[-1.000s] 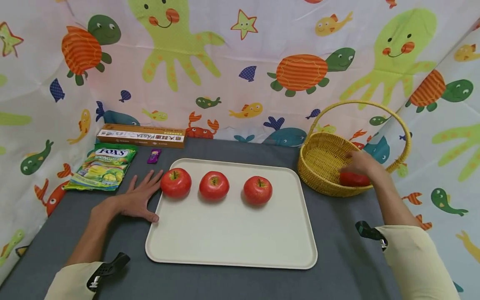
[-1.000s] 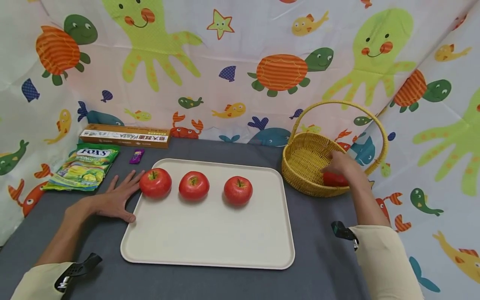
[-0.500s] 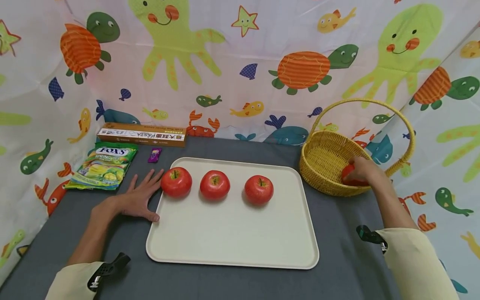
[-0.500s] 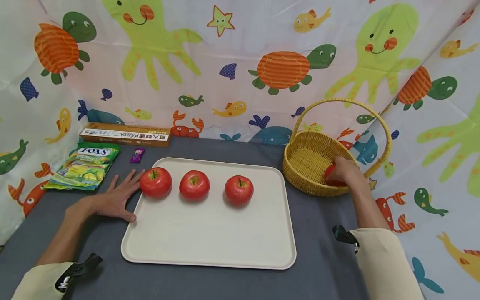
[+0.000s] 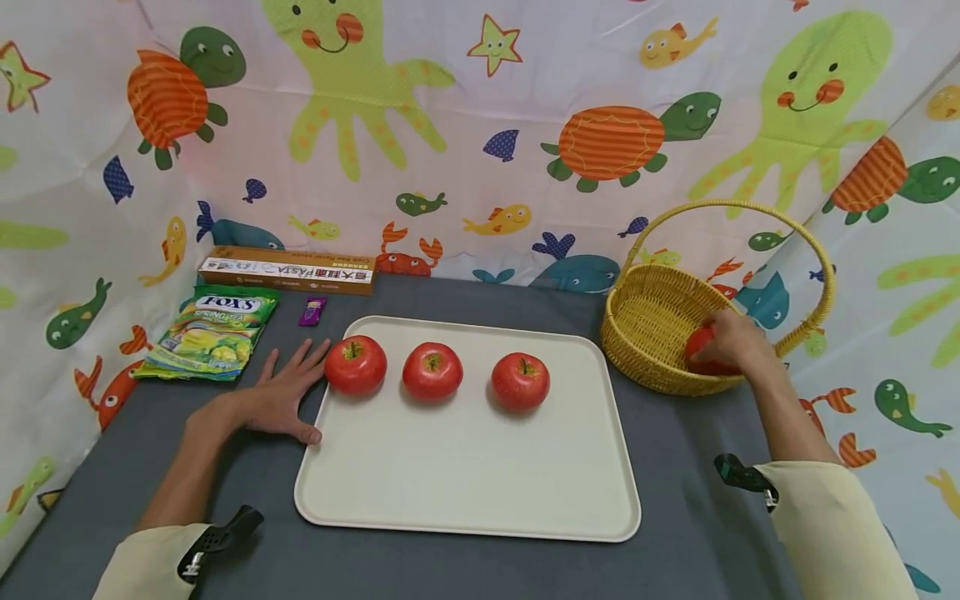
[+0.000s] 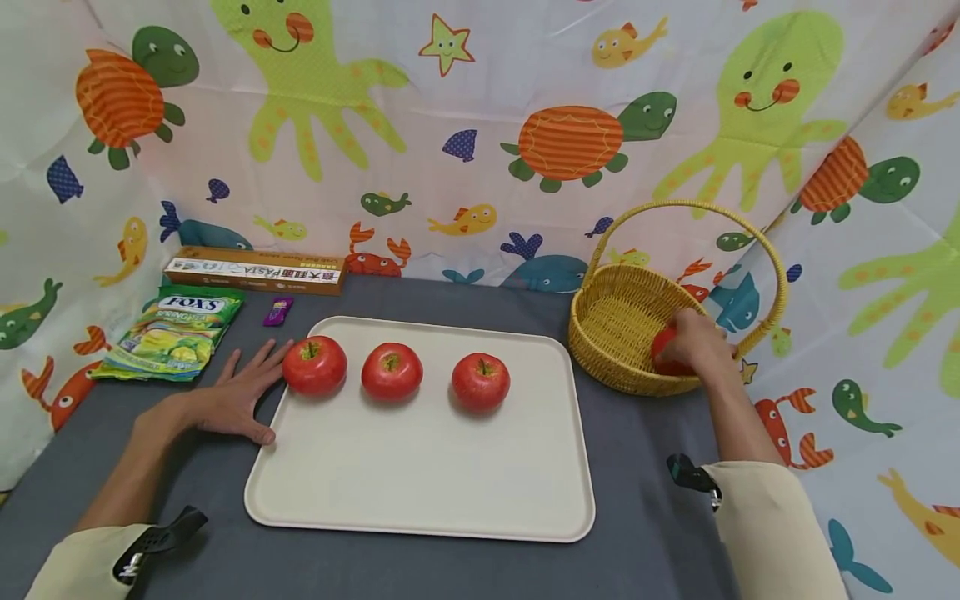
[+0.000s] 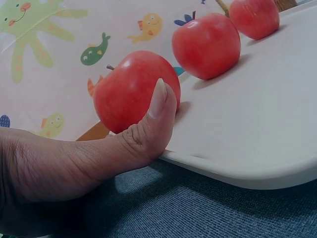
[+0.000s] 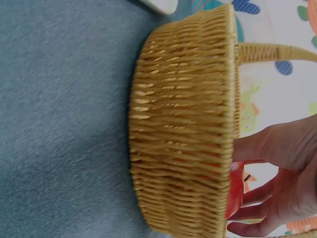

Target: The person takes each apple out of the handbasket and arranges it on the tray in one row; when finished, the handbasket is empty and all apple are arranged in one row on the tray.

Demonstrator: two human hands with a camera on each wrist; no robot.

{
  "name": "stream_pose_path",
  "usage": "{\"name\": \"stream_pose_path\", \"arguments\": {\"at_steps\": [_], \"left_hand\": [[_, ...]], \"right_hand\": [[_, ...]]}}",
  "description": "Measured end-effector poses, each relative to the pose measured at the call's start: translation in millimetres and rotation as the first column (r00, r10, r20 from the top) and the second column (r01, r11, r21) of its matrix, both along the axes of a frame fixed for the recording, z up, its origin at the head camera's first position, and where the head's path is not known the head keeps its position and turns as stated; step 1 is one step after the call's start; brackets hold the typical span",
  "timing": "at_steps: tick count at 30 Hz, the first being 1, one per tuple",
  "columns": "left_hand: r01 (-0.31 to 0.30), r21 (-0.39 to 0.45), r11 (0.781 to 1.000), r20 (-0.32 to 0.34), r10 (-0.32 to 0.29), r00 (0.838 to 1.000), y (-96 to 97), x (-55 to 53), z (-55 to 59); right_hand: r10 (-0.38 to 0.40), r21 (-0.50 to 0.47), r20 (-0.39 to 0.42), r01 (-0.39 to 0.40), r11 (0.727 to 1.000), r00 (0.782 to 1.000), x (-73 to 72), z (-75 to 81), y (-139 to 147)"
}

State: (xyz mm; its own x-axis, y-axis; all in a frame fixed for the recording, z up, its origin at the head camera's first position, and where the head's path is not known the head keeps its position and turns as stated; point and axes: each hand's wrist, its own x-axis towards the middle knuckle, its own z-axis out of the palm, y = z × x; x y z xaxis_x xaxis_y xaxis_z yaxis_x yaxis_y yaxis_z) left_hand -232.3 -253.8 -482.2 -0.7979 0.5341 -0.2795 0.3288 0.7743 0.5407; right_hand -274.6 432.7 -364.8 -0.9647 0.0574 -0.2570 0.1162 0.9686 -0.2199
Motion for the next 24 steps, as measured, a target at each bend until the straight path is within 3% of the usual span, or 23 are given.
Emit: {"name": "stream_pose_path", "arguments": {"at_steps": [5, 9, 16, 24], "left_hand": [[0.004, 0.035, 0.999, -0.001, -0.004, 1.0, -0.4, 1.3, 1.1], [-0.001, 0.013, 1.0, 0.003, 0.001, 1.0, -0.5, 0.5, 1.6], [0.001, -0.023, 1.0, 0.014, -0.001, 1.0, 1.2, -0.4, 2.4], [-0.002, -0.02, 1.0, 0.021, 0.003, 1.0, 1.4, -0.6, 3.4]], "right_hand": [[0.012, 0.026, -0.048, -0.011, 1.0, 0.999, 3.2, 10.3, -8], [0.051, 0.038, -0.098, -0.047, 0.998, 0.994, 10.1, 25.5, -20], [0.078, 0.044, -0.217, -0.07, 0.997, 0.973, 32.7, 49.3, -46], [0.11, 0.005, -0.243, -0.113, 0.994, 0.964, 58.2, 73.1, -89]]}}
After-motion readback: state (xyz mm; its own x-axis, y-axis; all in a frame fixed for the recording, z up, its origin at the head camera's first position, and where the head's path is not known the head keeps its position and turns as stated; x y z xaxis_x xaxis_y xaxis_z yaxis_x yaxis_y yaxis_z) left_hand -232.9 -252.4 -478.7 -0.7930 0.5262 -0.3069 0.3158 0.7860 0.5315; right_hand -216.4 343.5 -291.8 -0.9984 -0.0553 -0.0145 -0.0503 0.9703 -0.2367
